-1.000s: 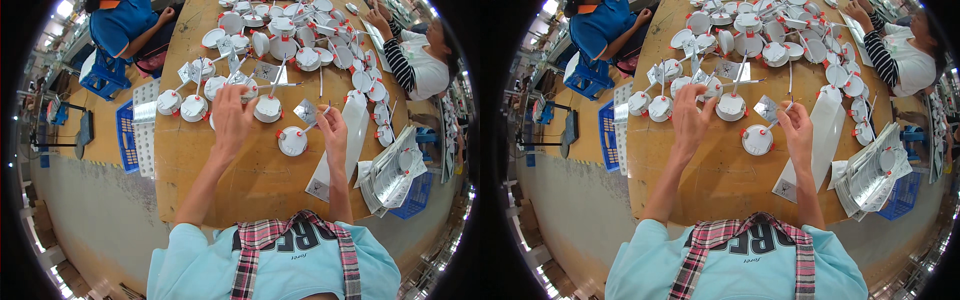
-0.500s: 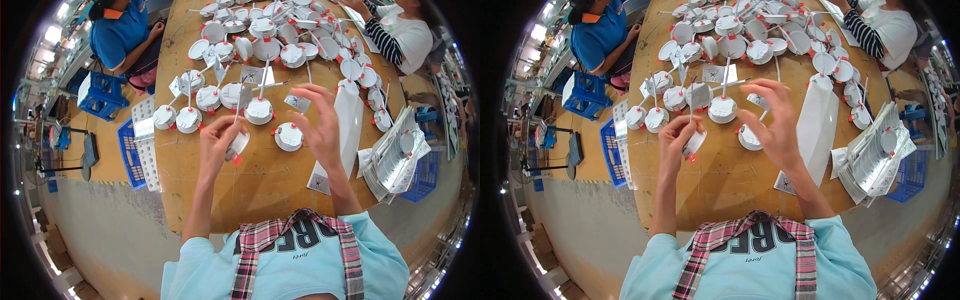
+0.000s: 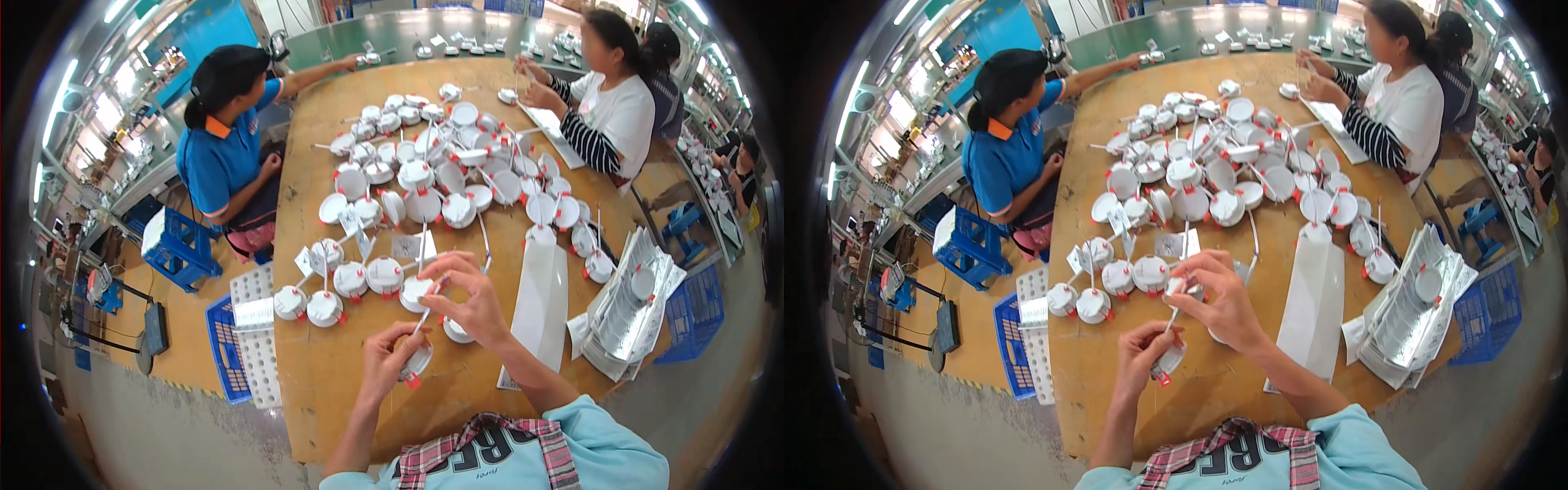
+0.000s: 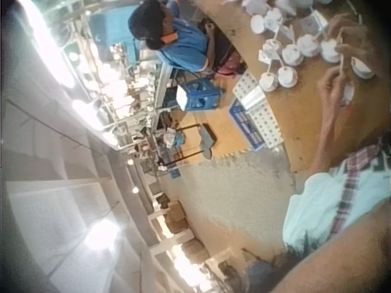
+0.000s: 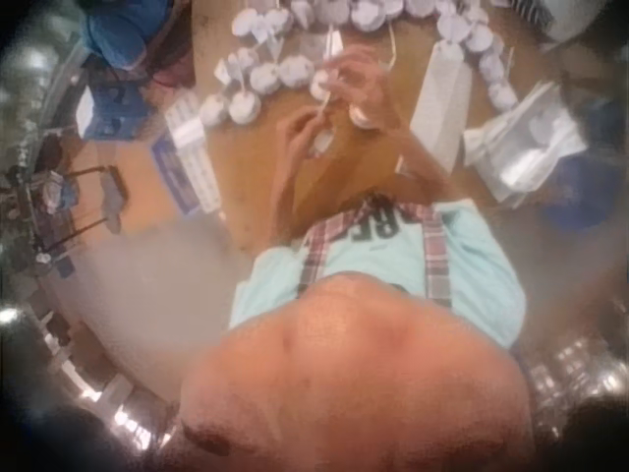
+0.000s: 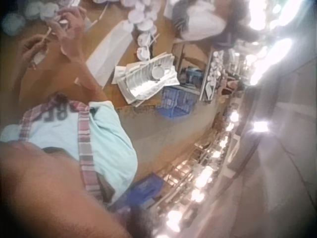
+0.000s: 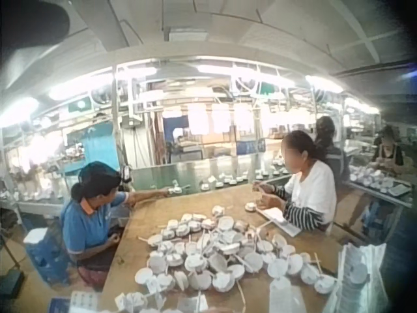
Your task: Apply adhesive and stickers to the components of LED ceiling lights on an assembly line.
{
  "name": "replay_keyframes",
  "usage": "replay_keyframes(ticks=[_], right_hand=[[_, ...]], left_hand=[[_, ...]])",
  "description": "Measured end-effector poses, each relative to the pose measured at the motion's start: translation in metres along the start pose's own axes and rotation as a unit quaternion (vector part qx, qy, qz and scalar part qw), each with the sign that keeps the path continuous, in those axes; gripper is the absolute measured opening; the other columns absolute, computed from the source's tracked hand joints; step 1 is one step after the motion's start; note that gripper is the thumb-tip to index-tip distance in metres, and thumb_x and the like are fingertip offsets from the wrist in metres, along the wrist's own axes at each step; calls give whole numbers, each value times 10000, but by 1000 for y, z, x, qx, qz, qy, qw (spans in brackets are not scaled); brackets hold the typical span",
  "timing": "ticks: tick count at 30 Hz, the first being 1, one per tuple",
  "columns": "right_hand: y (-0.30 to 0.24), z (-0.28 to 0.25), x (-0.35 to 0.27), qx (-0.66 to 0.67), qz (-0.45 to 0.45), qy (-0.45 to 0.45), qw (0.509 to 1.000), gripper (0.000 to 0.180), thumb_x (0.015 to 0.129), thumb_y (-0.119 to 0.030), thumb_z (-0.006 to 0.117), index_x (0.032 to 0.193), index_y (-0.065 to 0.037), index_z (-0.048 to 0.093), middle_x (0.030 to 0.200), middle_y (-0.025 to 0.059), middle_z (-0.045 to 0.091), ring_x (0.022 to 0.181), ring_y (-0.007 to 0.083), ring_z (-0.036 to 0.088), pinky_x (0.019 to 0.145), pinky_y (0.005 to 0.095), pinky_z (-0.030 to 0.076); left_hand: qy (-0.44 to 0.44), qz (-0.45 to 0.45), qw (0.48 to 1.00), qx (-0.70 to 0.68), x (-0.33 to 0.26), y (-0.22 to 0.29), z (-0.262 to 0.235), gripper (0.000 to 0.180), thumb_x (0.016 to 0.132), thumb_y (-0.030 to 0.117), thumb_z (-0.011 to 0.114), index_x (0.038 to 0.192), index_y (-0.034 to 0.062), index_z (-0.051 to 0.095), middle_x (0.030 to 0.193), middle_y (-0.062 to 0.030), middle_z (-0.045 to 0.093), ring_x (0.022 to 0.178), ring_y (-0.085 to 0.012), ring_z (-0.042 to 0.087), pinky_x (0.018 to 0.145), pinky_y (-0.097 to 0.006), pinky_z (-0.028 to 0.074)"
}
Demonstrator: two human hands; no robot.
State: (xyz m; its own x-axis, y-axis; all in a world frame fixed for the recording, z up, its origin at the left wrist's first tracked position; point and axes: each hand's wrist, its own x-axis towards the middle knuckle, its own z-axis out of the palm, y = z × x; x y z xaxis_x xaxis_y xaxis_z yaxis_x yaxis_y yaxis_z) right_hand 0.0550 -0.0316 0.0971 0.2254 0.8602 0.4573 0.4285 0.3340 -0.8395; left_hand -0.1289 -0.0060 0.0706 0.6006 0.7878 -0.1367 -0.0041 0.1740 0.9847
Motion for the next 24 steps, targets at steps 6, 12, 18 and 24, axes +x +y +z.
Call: replay_keyframes(ticks=[6, 12, 18, 24], right_hand=[[3, -3, -7, 32, 22, 17, 999, 81, 781, -126, 706, 798, -49, 721, 936, 15, 670, 1022, 197, 489, 894, 321, 400], [-2, -11, -1, 32, -10, -12, 999, 89, 800, -125, 681, 785, -42, 708, 959, 13, 668, 988, 193, 507, 896, 325, 407], [-3, -6, -2, 112, 149, 47, 981, 325, 969, -270, 448, 971, -28, 665, 1081, 3, 610, 944, 74, 529, 634, 211, 405], [8, -1, -10, 170, 149, 81, 971, 228, 942, -185, 547, 1019, 7, 644, 951, 52, 655, 838, 78, 592, 718, 215, 455]], left_hand=[[-58, -17, 995, -81, -4, -4, 1, 199, 907, 126, 589, 991, -37, 665, 801, -62, 660, 762, -110, 619, 709, -240, 485], [-82, -47, 990, -109, -3, 5, 4, 206, 900, 138, 593, 983, -37, 662, 794, -63, 656, 758, -113, 619, 706, -241, 484], [-7, -16, 998, -66, 5, 3, 8, 194, 893, 154, 607, 977, -10, 670, 781, -49, 654, 737, -95, 608, 688, -232, 479], [175, 114, 972, 108, 13, -8, 15, 159, 820, 71, 694, 972, 27, 706, 810, -55, 645, 746, -115, 555, 670, -274, 453]])
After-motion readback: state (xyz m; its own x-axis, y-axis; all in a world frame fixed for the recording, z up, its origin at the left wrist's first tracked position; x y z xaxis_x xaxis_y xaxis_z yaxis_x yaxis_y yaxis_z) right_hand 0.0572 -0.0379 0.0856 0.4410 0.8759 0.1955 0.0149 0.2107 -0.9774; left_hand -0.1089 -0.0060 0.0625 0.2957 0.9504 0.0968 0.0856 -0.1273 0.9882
